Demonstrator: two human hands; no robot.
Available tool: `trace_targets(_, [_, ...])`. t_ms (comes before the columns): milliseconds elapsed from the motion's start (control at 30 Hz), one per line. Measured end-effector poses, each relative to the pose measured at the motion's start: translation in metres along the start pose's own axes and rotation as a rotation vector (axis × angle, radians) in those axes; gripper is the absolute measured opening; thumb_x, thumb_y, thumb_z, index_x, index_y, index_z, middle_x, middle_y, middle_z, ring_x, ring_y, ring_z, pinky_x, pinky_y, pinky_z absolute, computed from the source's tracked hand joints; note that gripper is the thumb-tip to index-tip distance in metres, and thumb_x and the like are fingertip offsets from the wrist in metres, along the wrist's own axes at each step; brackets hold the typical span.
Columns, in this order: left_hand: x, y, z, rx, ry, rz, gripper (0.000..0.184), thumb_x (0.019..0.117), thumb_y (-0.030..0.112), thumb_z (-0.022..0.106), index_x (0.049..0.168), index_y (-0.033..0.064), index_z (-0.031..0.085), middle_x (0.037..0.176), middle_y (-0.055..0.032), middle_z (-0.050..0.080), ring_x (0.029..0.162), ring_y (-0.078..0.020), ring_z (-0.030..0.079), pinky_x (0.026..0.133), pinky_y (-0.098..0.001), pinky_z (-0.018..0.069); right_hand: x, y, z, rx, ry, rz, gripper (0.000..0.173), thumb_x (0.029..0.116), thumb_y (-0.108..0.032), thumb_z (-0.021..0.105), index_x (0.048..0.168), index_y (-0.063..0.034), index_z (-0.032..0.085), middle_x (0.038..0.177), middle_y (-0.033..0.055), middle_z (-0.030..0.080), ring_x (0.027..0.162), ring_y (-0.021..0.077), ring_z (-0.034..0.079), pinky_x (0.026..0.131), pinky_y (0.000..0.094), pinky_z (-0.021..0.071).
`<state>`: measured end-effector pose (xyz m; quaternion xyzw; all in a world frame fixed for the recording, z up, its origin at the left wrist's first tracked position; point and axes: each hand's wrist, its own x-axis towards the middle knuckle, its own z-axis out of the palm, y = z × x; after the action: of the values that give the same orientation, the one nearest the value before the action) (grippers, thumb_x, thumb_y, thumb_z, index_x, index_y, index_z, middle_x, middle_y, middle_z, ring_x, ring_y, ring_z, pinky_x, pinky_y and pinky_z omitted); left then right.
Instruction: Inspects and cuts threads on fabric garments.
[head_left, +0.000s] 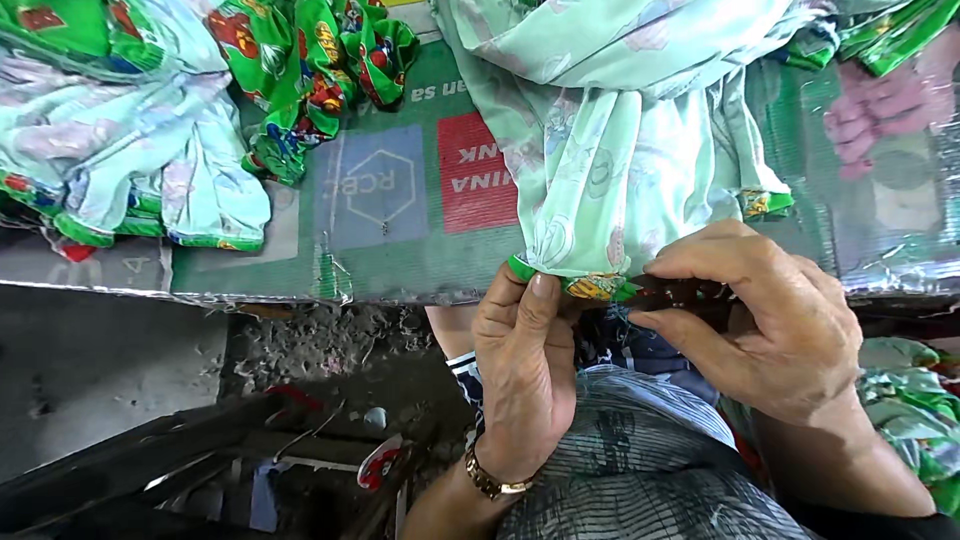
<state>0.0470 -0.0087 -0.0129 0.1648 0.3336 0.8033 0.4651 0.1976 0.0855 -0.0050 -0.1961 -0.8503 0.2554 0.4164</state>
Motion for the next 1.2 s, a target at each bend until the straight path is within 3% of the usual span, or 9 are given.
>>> trace_targets(267, [-0.0003,-0.0005,0.0000,-0.003,-0.006,0.014,0.018,0.1027,0.017,0.061,0.114,0.0080,0.072,0.106,-0.0084,0.074,0.098,-0.0164,0.074,0.091,-0.0362,0.0609,0.0065,0.0012,0.0057,0.062,-0.005,-0.028,0.016,0.0973,-0.017,0.070,0.108,-0.0056,0.067,0.097,0.0019,0.067,0.088,0.0029,0.063,0.074,0.0161,0.0507])
trace_targets(600, [0.0009,-0.0009,-0.0028,0.218,-0.016,0.155,0.012,0.1004,0.015,0.065,0.109,0.0111,0.073,0.100,-0.0033,0.074,0.093,-0.0108,0.072,0.085,-0.0310,0.0609,0.0047,0.0046,0.0009,0.019,0.001,-0.030,0.013,0.0976,-0.017,0.069,0.104,-0.0054,0.068,0.093,0.0022,0.067,0.085,0.0035,0.063,0.072,0.0171,0.0495])
trace_targets(867, [0.0023,-0.0012,-0.0024,0.243,-0.041,0.152,0.011,0.1011,0.014,0.063,0.108,0.0101,0.072,0.098,-0.0029,0.073,0.092,-0.0099,0.072,0.085,-0.0301,0.0608,0.0053,0.0037,0.0042,-0.116,0.042,-0.114,0.013,0.0982,-0.015,0.068,0.102,-0.0033,0.069,0.092,0.0096,0.072,0.082,0.0134,0.066,0.067,0.0269,0.0472])
trace_targets(1200, [0.0039,0.0007,-0.0035,0.208,-0.035,0.110,0.012,0.1015,0.015,0.063,0.107,0.0101,0.072,0.098,-0.0034,0.073,0.092,-0.0100,0.072,0.084,-0.0294,0.0606,0.0018,0.0084,0.0025,-0.094,0.047,-0.101,0.012,0.0975,-0.015,0.069,0.103,-0.0038,0.069,0.094,0.0085,0.072,0.085,0.0112,0.066,0.070,0.0242,0.0488])
